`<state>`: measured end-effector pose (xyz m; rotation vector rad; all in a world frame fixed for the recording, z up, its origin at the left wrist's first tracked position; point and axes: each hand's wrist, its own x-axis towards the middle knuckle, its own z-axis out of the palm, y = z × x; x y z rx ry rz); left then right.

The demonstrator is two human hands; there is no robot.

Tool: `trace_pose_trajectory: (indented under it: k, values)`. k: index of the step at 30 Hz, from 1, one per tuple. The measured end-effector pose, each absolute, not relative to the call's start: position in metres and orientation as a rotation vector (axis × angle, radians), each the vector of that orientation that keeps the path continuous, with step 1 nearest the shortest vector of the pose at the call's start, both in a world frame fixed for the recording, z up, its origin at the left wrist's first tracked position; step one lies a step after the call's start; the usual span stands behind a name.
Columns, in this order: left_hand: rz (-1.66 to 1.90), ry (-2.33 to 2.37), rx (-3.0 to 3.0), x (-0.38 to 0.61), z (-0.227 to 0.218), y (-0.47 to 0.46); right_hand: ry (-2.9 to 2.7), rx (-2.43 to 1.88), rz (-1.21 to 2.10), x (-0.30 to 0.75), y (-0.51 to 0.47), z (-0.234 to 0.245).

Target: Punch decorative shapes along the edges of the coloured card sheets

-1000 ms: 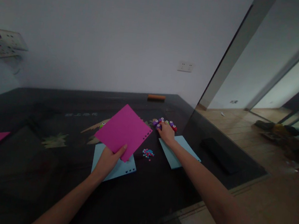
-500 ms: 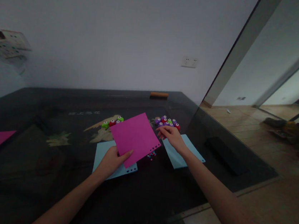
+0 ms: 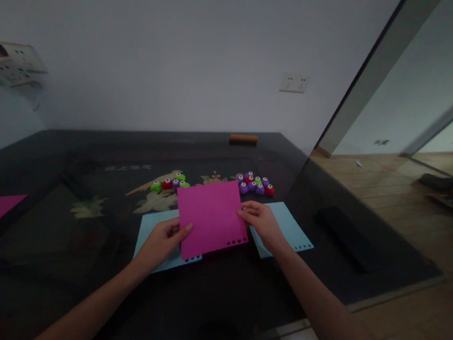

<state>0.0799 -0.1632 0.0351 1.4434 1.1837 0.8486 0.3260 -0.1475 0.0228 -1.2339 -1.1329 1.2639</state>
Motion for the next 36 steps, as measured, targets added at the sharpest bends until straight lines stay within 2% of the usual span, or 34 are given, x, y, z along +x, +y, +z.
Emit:
trace_pose_trajectory:
  k: [10, 21, 28, 36]
  values:
    - [0.95, 1.173, 1.526, 0.075, 0.026, -0.157, -1.109, -1.176, 1.246, 0.324, -0.148, 0.026]
    - [1.04, 1.206, 1.608, 0.084, 0.039, -0.16, -1.095, -1.169, 1.198, 0.333, -0.147, 0.032]
    - [1.258, 1.056, 1.631, 0.126, 0.055, -0.158, -1.117, -1.192, 1.109, 0.375, -0.143, 0.039]
    - [0.955, 1.036, 1.926, 0.209, 0.042, -0.14, -1.114, -1.359, 0.943, 0.459, -0.148, 0.033]
